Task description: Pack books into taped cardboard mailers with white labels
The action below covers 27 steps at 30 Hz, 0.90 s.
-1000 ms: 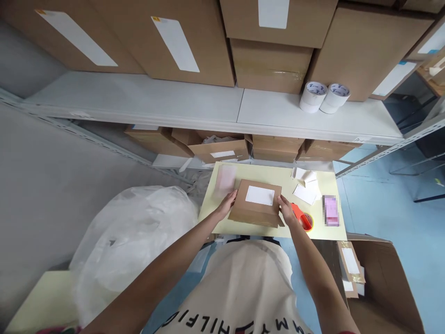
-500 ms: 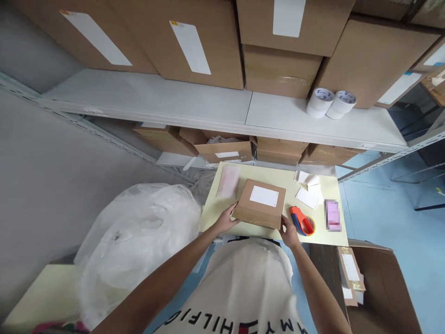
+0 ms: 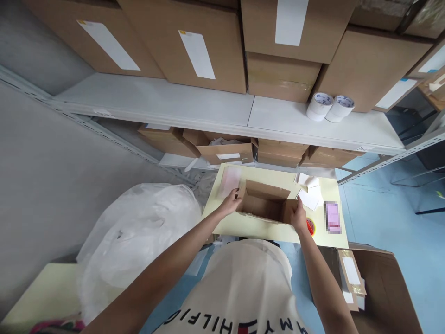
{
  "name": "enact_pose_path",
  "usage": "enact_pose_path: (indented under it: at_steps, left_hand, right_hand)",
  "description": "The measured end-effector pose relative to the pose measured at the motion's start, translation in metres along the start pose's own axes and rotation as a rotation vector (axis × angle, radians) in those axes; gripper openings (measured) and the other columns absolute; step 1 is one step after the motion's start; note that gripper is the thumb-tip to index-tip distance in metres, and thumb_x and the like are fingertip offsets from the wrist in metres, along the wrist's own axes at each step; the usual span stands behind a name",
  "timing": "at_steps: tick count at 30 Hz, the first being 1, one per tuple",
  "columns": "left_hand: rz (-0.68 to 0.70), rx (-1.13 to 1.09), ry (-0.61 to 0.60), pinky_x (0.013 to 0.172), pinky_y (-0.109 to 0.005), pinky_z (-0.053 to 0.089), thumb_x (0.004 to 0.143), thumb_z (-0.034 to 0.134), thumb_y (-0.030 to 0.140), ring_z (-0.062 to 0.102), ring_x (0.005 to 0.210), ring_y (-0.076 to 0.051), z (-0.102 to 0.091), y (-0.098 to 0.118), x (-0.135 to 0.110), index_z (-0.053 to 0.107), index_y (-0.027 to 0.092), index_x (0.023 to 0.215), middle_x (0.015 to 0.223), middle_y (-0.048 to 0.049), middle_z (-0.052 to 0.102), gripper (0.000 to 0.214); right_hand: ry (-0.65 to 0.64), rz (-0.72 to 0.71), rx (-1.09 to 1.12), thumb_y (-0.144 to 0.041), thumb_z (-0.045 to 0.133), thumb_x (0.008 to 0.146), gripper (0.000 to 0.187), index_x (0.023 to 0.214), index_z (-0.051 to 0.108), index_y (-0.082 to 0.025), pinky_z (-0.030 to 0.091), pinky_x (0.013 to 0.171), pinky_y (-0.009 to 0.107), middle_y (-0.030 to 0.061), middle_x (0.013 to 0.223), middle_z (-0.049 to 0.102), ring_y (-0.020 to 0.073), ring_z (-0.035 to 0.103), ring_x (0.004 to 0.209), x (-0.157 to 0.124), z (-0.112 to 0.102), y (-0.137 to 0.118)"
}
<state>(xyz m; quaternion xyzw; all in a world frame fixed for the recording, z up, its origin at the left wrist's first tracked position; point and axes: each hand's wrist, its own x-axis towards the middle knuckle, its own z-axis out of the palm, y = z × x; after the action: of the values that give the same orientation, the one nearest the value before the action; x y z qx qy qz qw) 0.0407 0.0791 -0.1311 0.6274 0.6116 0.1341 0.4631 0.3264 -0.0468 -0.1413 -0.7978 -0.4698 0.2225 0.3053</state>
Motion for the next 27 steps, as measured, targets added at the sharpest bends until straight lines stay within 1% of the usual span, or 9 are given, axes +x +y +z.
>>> enact_pose_path:
  at_steps: [2, 4, 6, 8, 12, 15, 17, 21, 27]
  left_hand:
    - [0.047, 0.015, 0.096, 0.094, -0.04, 0.049, 0.084, 0.057, 0.024, 0.065, 0.105, -0.026, -0.008, -0.003, -0.005, 0.045, 0.018, 0.136, 0.121, -0.0141, 0.065, 0.054]
    - [0.162, 0.123, 0.2, 0.107, -0.046, 0.037, 0.079, 0.063, 0.021, 0.055, 0.121, -0.03, -0.015, -0.004, -0.015, 0.051, 0.021, 0.13, 0.134, -0.0148, 0.056, 0.053]
    - [0.302, 0.283, 0.221, 0.115, -0.051, 0.02, 0.076, 0.066, 0.015, 0.042, 0.133, -0.033, -0.021, -0.002, -0.025, 0.059, 0.025, 0.121, 0.139, -0.0116, 0.053, 0.047]
    - [0.404, 0.424, 0.189, 0.116, -0.055, 0.011, 0.076, 0.064, 0.013, 0.038, 0.135, -0.034, -0.024, 0.002, -0.031, 0.064, 0.028, 0.111, 0.132, -0.0089, 0.059, 0.037]
    - [0.438, 0.408, 0.142, 0.115, -0.06, 0.006, 0.075, 0.071, 0.031, 0.032, 0.138, -0.041, -0.028, 0.002, -0.028, 0.068, 0.024, 0.107, 0.128, -0.0128, 0.061, 0.033]
    - [0.442, 0.382, 0.086, 0.116, -0.06, 0.002, 0.066, 0.075, 0.052, 0.025, 0.141, -0.045, -0.025, -0.011, -0.027, 0.066, 0.018, 0.117, 0.139, -0.0192, 0.052, 0.062]
    - [0.434, 0.397, 0.024, 0.116, -0.059, 0.001, 0.056, 0.078, 0.06, 0.02, 0.143, -0.046, -0.016, -0.022, -0.031, 0.058, 0.015, 0.128, 0.147, -0.022, 0.042, 0.087]
    - [0.363, 0.335, -0.049, 0.116, -0.054, 0.013, 0.047, 0.084, 0.055, 0.019, 0.144, -0.045, 0.004, -0.04, -0.035, 0.035, 0.009, 0.145, 0.154, -0.0266, 0.026, 0.119]
    - [0.225, 0.167, -0.129, 0.102, -0.042, 0.043, 0.052, 0.084, 0.049, 0.05, 0.128, -0.038, 0.021, -0.043, -0.013, 0.022, 0.015, 0.151, 0.146, -0.0194, 0.045, 0.122]
  right_hand:
    - [0.075, -0.11, -0.198, -0.03, 0.048, 0.082, 0.055, 0.135, 0.048, -0.019, 0.038, 0.097, 0.055, 0.0163, 0.13, 0.056, 0.0351, 0.049, 0.12, -0.005, -0.004, -0.005]
    - [0.045, -0.214, -0.364, -0.028, 0.048, 0.084, 0.039, 0.12, 0.061, -0.025, 0.028, 0.104, 0.058, 0.0118, 0.136, 0.052, 0.0363, 0.04, 0.129, -0.013, -0.01, -0.015]
    - [-0.104, -0.254, -0.481, -0.03, 0.048, 0.087, 0.024, 0.098, 0.069, -0.027, 0.026, 0.104, 0.056, 0.012, 0.12, 0.062, 0.0354, 0.048, 0.12, -0.021, -0.016, -0.028]
    - [-0.261, -0.227, -0.541, -0.036, 0.047, 0.09, 0.026, 0.086, 0.069, -0.024, 0.03, 0.099, 0.056, 0.0144, 0.101, 0.067, 0.0346, 0.056, 0.105, -0.027, -0.02, -0.041]
    - [-0.392, -0.039, -0.531, -0.059, 0.044, 0.088, 0.05, 0.104, 0.064, -0.016, 0.038, 0.089, 0.056, 0.0232, 0.113, 0.062, 0.0411, 0.06, 0.104, -0.04, -0.012, -0.049]
    - [-0.512, 0.104, -0.404, -0.071, 0.059, 0.072, 0.078, 0.124, 0.053, -0.012, 0.04, 0.092, 0.055, 0.0281, 0.133, 0.049, 0.0474, 0.051, 0.12, -0.053, 0.007, -0.035]
    - [-0.536, 0.156, -0.296, -0.069, 0.072, 0.058, 0.106, 0.139, 0.038, -0.009, 0.037, 0.1, 0.054, 0.0291, 0.146, 0.034, 0.0485, 0.035, 0.135, -0.062, 0.022, -0.021]
    - [-0.411, 0.143, -0.129, -0.058, 0.08, 0.048, 0.138, 0.15, 0.003, -0.006, 0.028, 0.112, 0.051, 0.0274, 0.157, 0.007, 0.0394, 0.01, 0.147, -0.067, 0.045, -0.001]
    - [-0.297, 0.076, -0.024, -0.045, 0.084, 0.049, 0.133, 0.151, 0.006, -0.011, 0.028, 0.114, 0.049, 0.024, 0.156, 0.021, 0.0363, 0.023, 0.144, -0.04, 0.05, 0.005]
